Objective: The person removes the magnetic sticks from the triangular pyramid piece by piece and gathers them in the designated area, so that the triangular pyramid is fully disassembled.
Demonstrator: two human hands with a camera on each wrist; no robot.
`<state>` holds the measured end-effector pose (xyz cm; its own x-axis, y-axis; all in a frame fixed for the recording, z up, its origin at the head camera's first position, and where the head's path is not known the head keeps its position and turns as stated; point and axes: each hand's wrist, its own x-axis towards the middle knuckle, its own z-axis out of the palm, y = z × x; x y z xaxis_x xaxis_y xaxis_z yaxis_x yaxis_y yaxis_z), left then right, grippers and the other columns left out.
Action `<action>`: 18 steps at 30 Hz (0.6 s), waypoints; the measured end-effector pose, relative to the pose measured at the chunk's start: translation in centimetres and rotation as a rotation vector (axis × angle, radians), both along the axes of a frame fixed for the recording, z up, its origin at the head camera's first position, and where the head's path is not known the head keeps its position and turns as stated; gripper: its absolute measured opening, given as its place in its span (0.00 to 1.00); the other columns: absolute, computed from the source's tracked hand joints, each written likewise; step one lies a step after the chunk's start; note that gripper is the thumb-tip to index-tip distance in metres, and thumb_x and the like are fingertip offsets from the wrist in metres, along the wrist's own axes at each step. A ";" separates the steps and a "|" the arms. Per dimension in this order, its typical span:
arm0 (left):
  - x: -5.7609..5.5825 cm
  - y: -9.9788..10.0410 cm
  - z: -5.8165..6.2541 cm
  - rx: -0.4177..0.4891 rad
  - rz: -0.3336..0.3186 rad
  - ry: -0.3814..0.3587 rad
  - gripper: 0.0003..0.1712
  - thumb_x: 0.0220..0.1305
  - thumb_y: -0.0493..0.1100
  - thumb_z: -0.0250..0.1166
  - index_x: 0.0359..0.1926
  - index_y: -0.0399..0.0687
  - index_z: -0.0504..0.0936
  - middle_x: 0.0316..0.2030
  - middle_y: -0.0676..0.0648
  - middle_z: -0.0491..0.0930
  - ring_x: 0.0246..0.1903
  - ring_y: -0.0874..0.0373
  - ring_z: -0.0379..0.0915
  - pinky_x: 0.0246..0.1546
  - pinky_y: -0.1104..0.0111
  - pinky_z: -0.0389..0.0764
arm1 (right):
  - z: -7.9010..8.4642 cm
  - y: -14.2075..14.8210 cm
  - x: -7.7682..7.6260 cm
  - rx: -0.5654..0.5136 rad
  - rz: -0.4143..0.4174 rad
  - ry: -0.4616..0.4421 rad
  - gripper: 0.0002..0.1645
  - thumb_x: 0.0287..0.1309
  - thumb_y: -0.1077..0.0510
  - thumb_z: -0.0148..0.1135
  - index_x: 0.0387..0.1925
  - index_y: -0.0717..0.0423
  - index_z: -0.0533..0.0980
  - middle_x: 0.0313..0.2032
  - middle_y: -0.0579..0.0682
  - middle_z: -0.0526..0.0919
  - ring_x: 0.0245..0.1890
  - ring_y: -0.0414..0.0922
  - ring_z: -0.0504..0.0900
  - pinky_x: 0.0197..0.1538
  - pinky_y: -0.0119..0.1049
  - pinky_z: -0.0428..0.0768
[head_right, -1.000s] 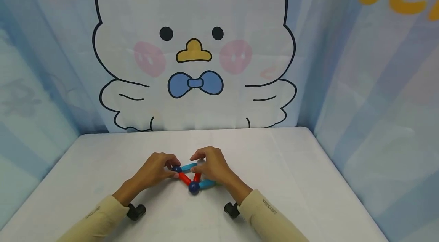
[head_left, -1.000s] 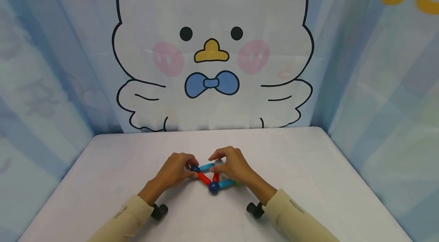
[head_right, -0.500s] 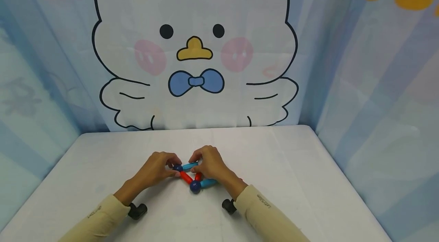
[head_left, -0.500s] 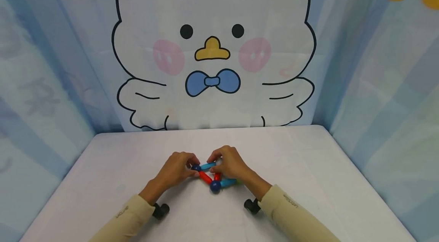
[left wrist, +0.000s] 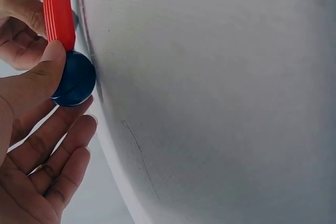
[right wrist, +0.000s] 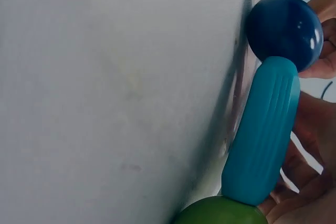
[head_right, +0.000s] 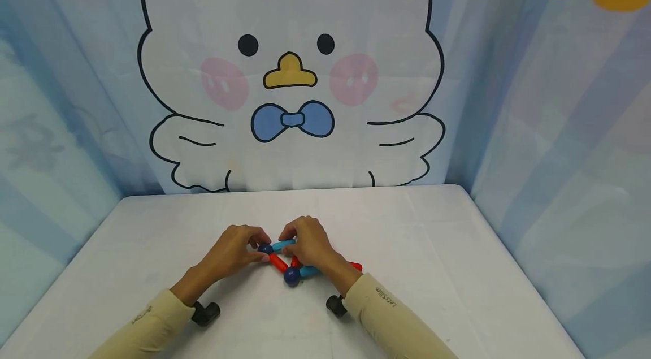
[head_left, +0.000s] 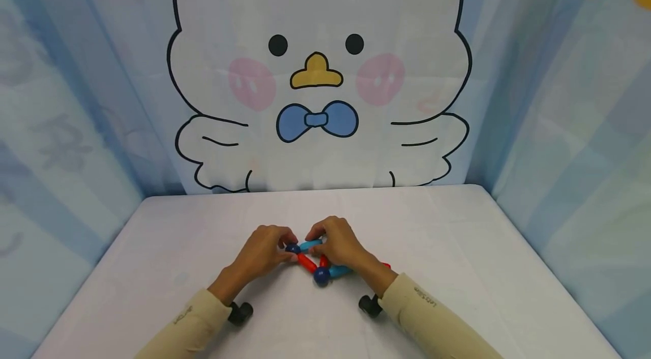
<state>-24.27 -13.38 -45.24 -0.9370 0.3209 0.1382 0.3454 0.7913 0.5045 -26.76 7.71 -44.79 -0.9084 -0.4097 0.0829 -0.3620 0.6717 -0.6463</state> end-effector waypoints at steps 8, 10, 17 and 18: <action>0.2 0.3 0.1 -0.027 0.027 0.001 0.15 0.55 0.43 0.84 0.43 0.51 0.91 0.37 0.55 0.89 0.37 0.61 0.78 0.44 0.65 0.82 | 0.1 0.7 0.0 -0.070 -0.082 -0.017 0.10 0.62 0.61 0.77 0.45 0.49 0.90 0.42 0.44 0.93 0.48 0.45 0.86 0.61 0.49 0.83; 0.2 0.3 0.1 -0.033 0.029 0.004 0.15 0.55 0.44 0.84 0.44 0.51 0.91 0.37 0.55 0.89 0.37 0.60 0.78 0.44 0.65 0.81 | 0.0 0.8 -0.1 -0.072 -0.085 -0.015 0.11 0.62 0.61 0.77 0.46 0.49 0.90 0.42 0.44 0.93 0.48 0.45 0.86 0.61 0.49 0.83; 0.2 0.3 0.1 -0.036 0.030 -0.001 0.16 0.56 0.45 0.84 0.44 0.50 0.91 0.38 0.55 0.89 0.38 0.60 0.79 0.44 0.65 0.81 | -0.2 0.8 -0.1 -0.071 -0.103 -0.006 0.12 0.63 0.60 0.76 0.48 0.50 0.89 0.42 0.45 0.92 0.46 0.44 0.85 0.58 0.47 0.83; 0.2 0.3 0.1 -0.036 0.030 -0.001 0.16 0.56 0.45 0.83 0.44 0.50 0.91 0.38 0.55 0.89 0.38 0.60 0.79 0.44 0.65 0.82 | -0.3 0.8 -0.1 -0.073 -0.106 -0.006 0.12 0.63 0.60 0.76 0.48 0.50 0.89 0.42 0.45 0.92 0.46 0.44 0.84 0.58 0.47 0.83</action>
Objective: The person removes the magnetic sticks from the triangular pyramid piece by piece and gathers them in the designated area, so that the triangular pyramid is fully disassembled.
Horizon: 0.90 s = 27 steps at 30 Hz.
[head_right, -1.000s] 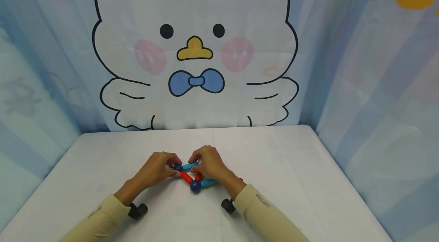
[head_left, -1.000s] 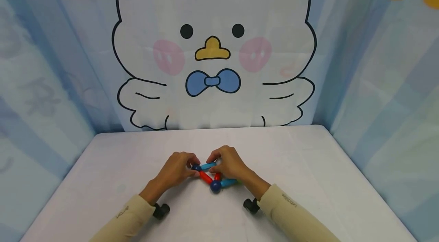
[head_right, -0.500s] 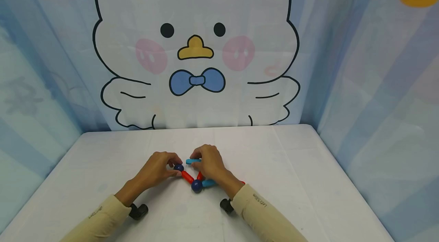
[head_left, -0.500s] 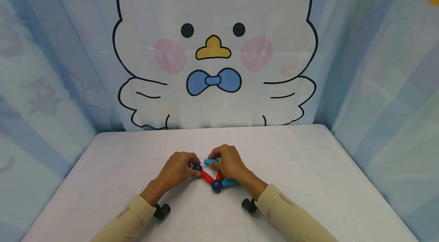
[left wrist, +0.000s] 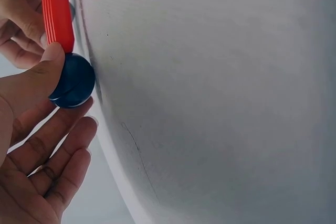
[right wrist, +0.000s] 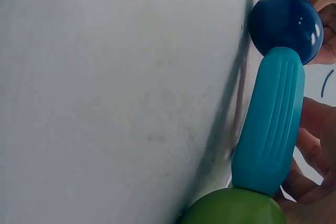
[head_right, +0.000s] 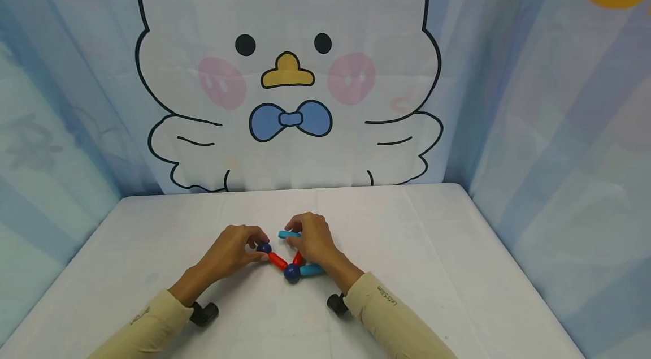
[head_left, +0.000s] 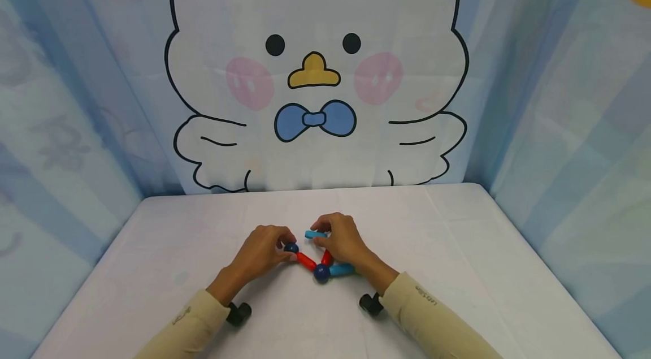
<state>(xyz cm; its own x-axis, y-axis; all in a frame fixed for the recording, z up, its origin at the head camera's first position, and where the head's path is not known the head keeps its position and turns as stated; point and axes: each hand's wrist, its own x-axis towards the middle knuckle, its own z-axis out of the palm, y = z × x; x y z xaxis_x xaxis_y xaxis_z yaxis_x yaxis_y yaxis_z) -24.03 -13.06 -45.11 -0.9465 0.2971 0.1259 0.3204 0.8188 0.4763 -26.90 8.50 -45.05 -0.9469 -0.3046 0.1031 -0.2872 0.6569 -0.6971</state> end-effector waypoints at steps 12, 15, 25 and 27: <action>0.2 0.0 0.1 -0.006 0.002 -0.022 0.16 0.56 0.45 0.83 0.46 0.50 0.90 0.40 0.54 0.89 0.39 0.58 0.79 0.46 0.64 0.82 | -0.1 0.1 0.3 -0.008 -0.012 0.007 0.13 0.64 0.60 0.75 0.50 0.50 0.88 0.45 0.48 0.91 0.51 0.47 0.84 0.61 0.49 0.82; 0.3 0.0 0.2 -0.009 -0.001 -0.027 0.16 0.56 0.44 0.83 0.46 0.51 0.90 0.41 0.54 0.90 0.39 0.59 0.79 0.46 0.64 0.83 | 0.2 0.3 0.7 -0.016 -0.019 0.027 0.13 0.64 0.59 0.76 0.50 0.50 0.88 0.47 0.48 0.92 0.54 0.49 0.83 0.63 0.52 0.80; 0.4 0.0 0.3 -0.017 -0.012 -0.014 0.17 0.56 0.43 0.83 0.45 0.51 0.90 0.40 0.55 0.88 0.39 0.59 0.79 0.46 0.63 0.81 | 0.7 0.1 3.2 -0.001 0.055 0.119 0.14 0.59 0.56 0.80 0.46 0.51 0.89 0.41 0.46 0.91 0.48 0.47 0.78 0.44 0.33 0.77; 0.4 -0.1 0.3 -0.014 -0.015 -0.007 0.17 0.55 0.42 0.84 0.45 0.52 0.89 0.40 0.55 0.88 0.38 0.60 0.79 0.45 0.63 0.81 | 0.6 -0.1 3.8 0.010 0.077 0.123 0.14 0.58 0.56 0.81 0.45 0.52 0.89 0.40 0.46 0.91 0.47 0.46 0.78 0.42 0.31 0.78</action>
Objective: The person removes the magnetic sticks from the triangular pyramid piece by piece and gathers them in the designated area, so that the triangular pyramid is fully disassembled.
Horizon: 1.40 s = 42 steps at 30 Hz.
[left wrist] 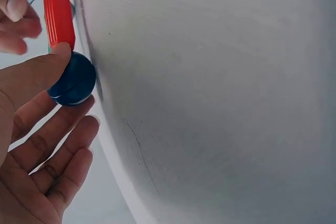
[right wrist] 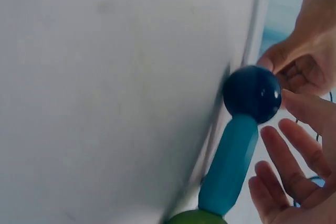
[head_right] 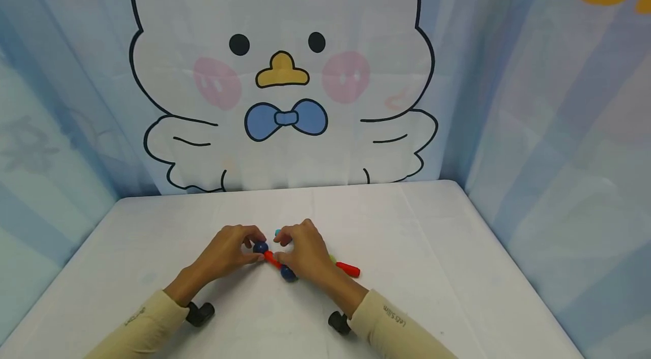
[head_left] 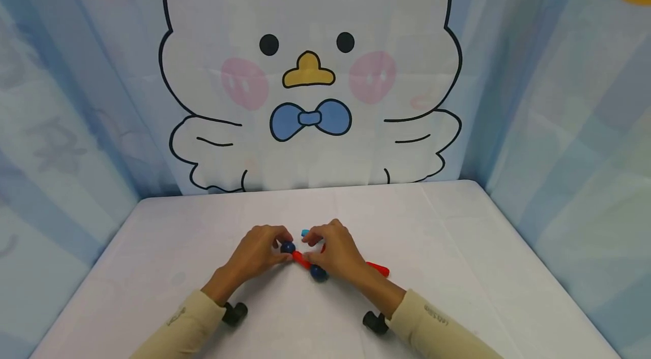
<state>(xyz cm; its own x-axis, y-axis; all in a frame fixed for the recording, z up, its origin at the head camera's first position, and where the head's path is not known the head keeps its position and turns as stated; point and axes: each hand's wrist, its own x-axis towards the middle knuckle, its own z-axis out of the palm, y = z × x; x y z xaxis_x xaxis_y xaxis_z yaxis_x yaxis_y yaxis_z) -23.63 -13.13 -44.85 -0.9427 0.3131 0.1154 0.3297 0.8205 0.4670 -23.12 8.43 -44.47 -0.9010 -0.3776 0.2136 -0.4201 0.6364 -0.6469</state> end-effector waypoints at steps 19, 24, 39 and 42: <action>0.3 0.2 -0.1 -0.026 0.008 0.071 0.18 0.53 0.47 0.86 0.40 0.52 0.86 0.32 0.57 0.83 0.34 0.61 0.74 0.38 0.67 0.77 | -0.3 -1.0 1.1 0.161 -0.010 0.028 0.12 0.55 0.58 0.82 0.40 0.51 0.87 0.32 0.44 0.88 0.40 0.39 0.73 0.42 0.29 0.76; 0.3 0.2 -0.1 -0.034 0.020 0.090 0.18 0.53 0.49 0.85 0.39 0.53 0.85 0.31 0.56 0.83 0.32 0.63 0.71 0.37 0.67 0.76 | -0.3 -0.8 1.0 0.155 -0.025 0.023 0.13 0.55 0.57 0.82 0.41 0.51 0.87 0.32 0.44 0.87 0.40 0.39 0.73 0.41 0.29 0.76; 0.9 -3.2 1.0 -0.029 0.099 0.071 0.17 0.58 0.45 0.82 0.46 0.49 0.88 0.37 0.51 0.87 0.38 0.57 0.77 0.41 0.64 0.78 | -0.6 -0.7 0.9 0.140 -0.025 0.023 0.10 0.56 0.57 0.81 0.40 0.51 0.88 0.31 0.43 0.86 0.39 0.38 0.72 0.41 0.29 0.75; 1.1 -4.8 1.3 -0.032 0.111 0.077 0.17 0.58 0.44 0.82 0.47 0.48 0.88 0.38 0.51 0.87 0.39 0.56 0.77 0.41 0.64 0.77 | -0.6 -0.7 0.9 0.133 -0.024 0.020 0.10 0.56 0.58 0.81 0.39 0.51 0.88 0.31 0.43 0.87 0.39 0.38 0.72 0.41 0.29 0.75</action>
